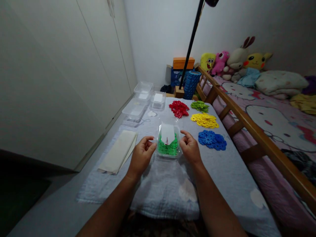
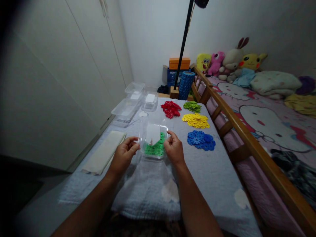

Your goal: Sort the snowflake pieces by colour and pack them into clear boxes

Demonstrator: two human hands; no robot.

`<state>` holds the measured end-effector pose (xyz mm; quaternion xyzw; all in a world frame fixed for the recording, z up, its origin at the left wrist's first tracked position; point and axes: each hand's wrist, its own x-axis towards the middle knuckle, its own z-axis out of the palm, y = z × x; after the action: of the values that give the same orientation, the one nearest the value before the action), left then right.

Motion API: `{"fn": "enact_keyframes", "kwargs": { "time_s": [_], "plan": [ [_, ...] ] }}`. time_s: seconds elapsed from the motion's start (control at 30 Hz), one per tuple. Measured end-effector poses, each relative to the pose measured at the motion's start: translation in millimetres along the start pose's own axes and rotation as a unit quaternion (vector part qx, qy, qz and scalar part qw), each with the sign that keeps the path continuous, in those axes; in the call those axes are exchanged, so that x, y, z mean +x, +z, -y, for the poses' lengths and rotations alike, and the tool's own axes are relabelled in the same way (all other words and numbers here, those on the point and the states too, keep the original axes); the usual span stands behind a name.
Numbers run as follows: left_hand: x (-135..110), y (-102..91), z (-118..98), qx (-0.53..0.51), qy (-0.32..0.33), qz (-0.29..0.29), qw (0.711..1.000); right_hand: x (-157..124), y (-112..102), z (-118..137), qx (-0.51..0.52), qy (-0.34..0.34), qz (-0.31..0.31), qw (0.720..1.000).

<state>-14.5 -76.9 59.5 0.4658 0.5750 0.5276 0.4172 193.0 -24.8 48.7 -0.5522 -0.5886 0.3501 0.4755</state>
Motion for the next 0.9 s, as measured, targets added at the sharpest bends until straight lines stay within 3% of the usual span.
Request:
{"fn": "enact_keyframes", "kwargs": {
  "time_s": [0.23, 0.43, 0.63, 0.9],
  "plan": [
    [2.5, 2.8, 4.3, 0.201, 0.039, -0.031, 0.978, -6.4, -1.7, 0.3, -0.155, -0.009, 0.008, 0.988],
    [5.5, 6.1, 4.6, 0.261, 0.041, -0.015, 0.964, -9.9, -3.9, 0.4, -0.235, 0.001, 0.004, 0.972],
    [10.4, 5.9, 8.0, 0.250, 0.030, -0.008, 0.968, -10.5, -2.6, -5.0, -0.252, -0.012, -0.004, 0.968],
    [16.5, 4.5, 20.4, 0.135, -0.020, 0.028, 0.990, -14.8, -3.7, -9.8, -0.217, 0.004, 0.020, 0.976]
  ]
}}
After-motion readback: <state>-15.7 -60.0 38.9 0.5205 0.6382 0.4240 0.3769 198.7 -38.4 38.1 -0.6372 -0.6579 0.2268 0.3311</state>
